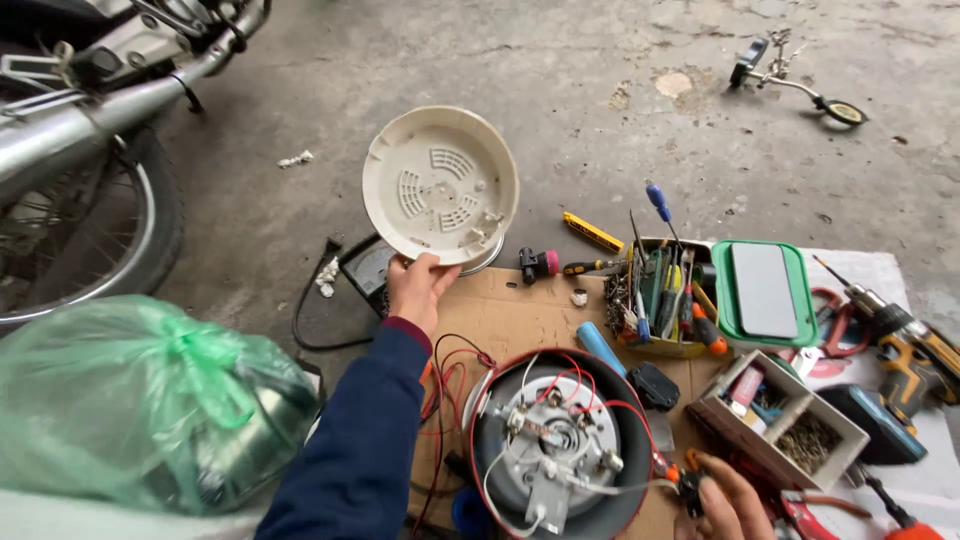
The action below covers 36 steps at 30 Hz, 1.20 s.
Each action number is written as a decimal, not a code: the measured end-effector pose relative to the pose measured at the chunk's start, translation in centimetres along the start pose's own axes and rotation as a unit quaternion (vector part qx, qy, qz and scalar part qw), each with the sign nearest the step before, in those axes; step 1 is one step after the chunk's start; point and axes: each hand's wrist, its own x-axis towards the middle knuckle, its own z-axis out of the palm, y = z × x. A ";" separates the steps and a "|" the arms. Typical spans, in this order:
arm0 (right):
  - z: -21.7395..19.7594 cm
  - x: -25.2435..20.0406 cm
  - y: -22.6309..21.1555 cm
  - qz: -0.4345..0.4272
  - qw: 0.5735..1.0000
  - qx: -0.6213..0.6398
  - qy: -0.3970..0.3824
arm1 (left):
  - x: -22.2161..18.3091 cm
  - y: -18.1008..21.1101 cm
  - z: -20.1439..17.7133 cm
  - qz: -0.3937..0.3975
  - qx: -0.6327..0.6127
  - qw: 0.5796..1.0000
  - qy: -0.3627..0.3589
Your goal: Assembling the base of a rice cooker by connecting internal components and fitting the bottom cover
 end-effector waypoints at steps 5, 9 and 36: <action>2.6 -3.4 -5.3 0.014 1.000 0.017 -0.014 | -10.1 1.8 2.0 0.018 0.012 0.999 -0.034; 4.9 -7.4 -9.5 0.034 0.997 0.060 -0.043 | -20.7 3.1 3.8 -0.008 0.052 0.998 -0.041; 3.4 -5.7 -7.2 -0.020 0.992 0.103 -0.066 | -37.4 -3.7 6.1 -0.033 0.081 0.994 -0.064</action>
